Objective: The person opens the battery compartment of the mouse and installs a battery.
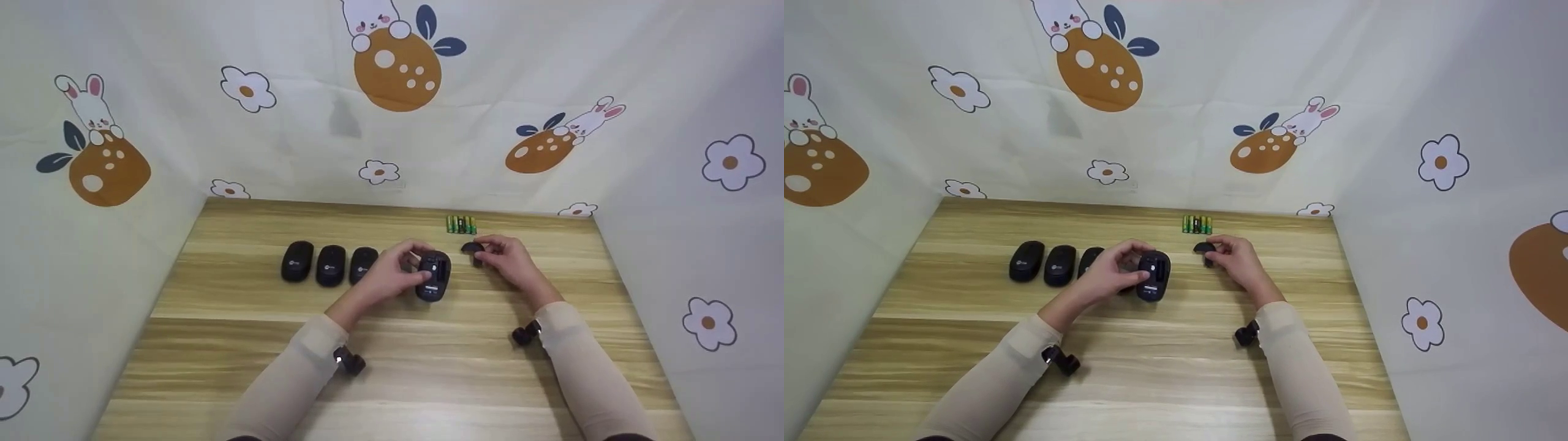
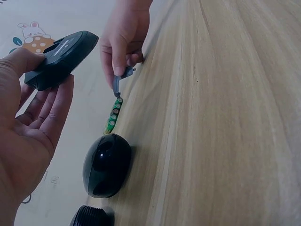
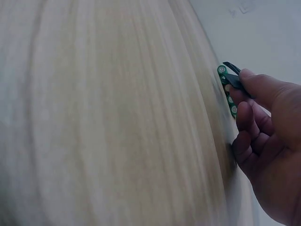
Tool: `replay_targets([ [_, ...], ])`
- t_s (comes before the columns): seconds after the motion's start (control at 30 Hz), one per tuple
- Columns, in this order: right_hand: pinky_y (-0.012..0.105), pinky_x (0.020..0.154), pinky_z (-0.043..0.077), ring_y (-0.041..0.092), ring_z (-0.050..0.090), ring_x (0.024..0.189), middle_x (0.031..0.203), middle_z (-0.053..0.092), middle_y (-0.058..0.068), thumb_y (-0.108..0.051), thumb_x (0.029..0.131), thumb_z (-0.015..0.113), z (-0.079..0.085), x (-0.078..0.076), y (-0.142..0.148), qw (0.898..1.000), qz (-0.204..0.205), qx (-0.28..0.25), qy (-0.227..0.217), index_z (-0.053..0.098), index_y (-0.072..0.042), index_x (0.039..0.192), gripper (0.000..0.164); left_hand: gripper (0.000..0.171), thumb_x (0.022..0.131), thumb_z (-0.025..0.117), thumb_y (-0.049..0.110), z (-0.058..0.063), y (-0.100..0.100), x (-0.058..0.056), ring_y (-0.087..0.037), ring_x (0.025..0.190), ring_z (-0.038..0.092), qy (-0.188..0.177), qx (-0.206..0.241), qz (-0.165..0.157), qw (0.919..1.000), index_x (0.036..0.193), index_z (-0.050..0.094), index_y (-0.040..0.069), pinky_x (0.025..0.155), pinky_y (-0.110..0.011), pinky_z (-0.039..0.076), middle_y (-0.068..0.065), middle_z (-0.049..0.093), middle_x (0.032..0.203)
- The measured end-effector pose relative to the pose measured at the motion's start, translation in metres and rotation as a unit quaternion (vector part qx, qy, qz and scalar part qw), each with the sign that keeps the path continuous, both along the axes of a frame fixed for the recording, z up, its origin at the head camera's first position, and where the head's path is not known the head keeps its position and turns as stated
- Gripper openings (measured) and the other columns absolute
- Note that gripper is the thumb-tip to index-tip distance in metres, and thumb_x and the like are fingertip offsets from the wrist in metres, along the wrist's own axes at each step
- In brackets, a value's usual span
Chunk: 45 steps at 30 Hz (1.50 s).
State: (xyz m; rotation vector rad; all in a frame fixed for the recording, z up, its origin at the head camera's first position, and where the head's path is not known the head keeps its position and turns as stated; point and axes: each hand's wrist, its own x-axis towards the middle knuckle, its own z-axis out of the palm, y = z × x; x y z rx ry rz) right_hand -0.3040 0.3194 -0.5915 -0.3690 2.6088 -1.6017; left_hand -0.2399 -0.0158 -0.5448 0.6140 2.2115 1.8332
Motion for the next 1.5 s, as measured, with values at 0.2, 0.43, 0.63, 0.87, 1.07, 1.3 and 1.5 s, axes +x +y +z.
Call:
replay_targets([
  [0.2, 0.019, 0.062, 0.053, 0.010, 0.065, 0.073, 0.088, 0.075, 0.009, -0.002, 0.098, 0.083, -0.0020, 0.0005, -0.0009, 1.000, 0.005, 0.019, -0.011, 0.076, 0.005, 0.130, 0.033, 0.047, 0.094, 0.085, 0.005, -0.0014, -0.0003, -0.0003, -0.022, 0.104, 0.070, 0.004, 0.009, -0.006, 0.9999, 0.138, 0.071, 0.012, 0.089, -0.039, 0.062, -0.005, 0.072, 0.125],
  [0.43, 0.020, 0.066, 0.053, 0.011, 0.067, 0.076, 0.089, 0.076, 0.006, -0.008, 0.099, 0.084, -0.0026, -0.0007, -0.0013, 0.998, -0.001, 0.063, -0.003, 0.077, 0.002, 0.129, 0.033, 0.047, 0.093, 0.084, 0.006, -0.0028, -0.0011, -0.0022, -0.023, 0.104, 0.071, 0.013, 0.018, -0.012, 0.9997, 0.138, 0.070, 0.009, 0.090, -0.037, 0.062, -0.007, 0.072, 0.127],
  [0.63, 0.020, 0.072, 0.055, 0.013, 0.072, 0.083, 0.096, 0.079, 0.010, -0.010, 0.100, 0.084, -0.0010, -0.0017, -0.0011, 0.996, 0.008, 0.084, 0.003, 0.077, 0.002, 0.128, 0.032, 0.047, 0.094, 0.085, 0.005, -0.0027, -0.0003, -0.0019, -0.022, 0.104, 0.071, 0.009, 0.014, -0.009, 0.9998, 0.138, 0.070, 0.009, 0.089, -0.035, 0.062, -0.006, 0.072, 0.126],
  [0.87, 0.023, 0.074, 0.053, 0.017, 0.069, 0.086, 0.101, 0.081, 0.011, -0.011, 0.101, 0.082, 0.0003, -0.0022, 0.0007, 0.993, 0.017, 0.112, 0.008, 0.079, 0.000, 0.124, 0.026, 0.047, 0.094, 0.085, 0.007, 0.0000, 0.0004, -0.0014, -0.022, 0.104, 0.069, -0.005, 0.018, -0.001, 0.9998, 0.139, 0.070, 0.010, 0.090, -0.037, 0.061, -0.006, 0.071, 0.127],
  [1.07, 0.022, 0.076, 0.053, 0.019, 0.071, 0.088, 0.103, 0.082, 0.011, -0.016, 0.103, 0.081, -0.0005, -0.0015, 0.0008, 0.996, 0.009, 0.094, -0.007, 0.079, -0.002, 0.124, 0.025, 0.048, 0.094, 0.085, 0.007, -0.0003, -0.0006, -0.0016, -0.023, 0.105, 0.068, -0.015, 0.019, 0.003, 0.9997, 0.139, 0.070, 0.012, 0.086, -0.037, 0.062, -0.006, 0.072, 0.125],
  [1.3, 0.020, 0.069, 0.053, 0.016, 0.065, 0.081, 0.099, 0.078, 0.011, -0.010, 0.103, 0.079, 0.0016, -0.0030, 0.0011, 0.998, -0.007, 0.066, -0.009, 0.079, 0.001, 0.118, 0.019, 0.047, 0.095, 0.085, 0.007, -0.0007, -0.0009, -0.0011, -0.022, 0.106, 0.069, -0.001, 0.018, -0.003, 0.9998, 0.139, 0.070, 0.011, 0.087, -0.035, 0.060, -0.005, 0.071, 0.127],
  [1.5, 0.020, 0.070, 0.051, 0.016, 0.062, 0.084, 0.099, 0.073, 0.009, -0.006, 0.105, 0.072, 0.0032, -0.0083, 0.0000, 0.997, -0.038, 0.068, -0.010, 0.077, 0.002, 0.121, 0.019, 0.047, 0.094, 0.085, 0.008, -0.0014, 0.0001, -0.0019, -0.021, 0.105, 0.070, 0.001, 0.019, -0.002, 0.9998, 0.139, 0.070, 0.011, 0.087, -0.034, 0.060, -0.004, 0.072, 0.125],
])
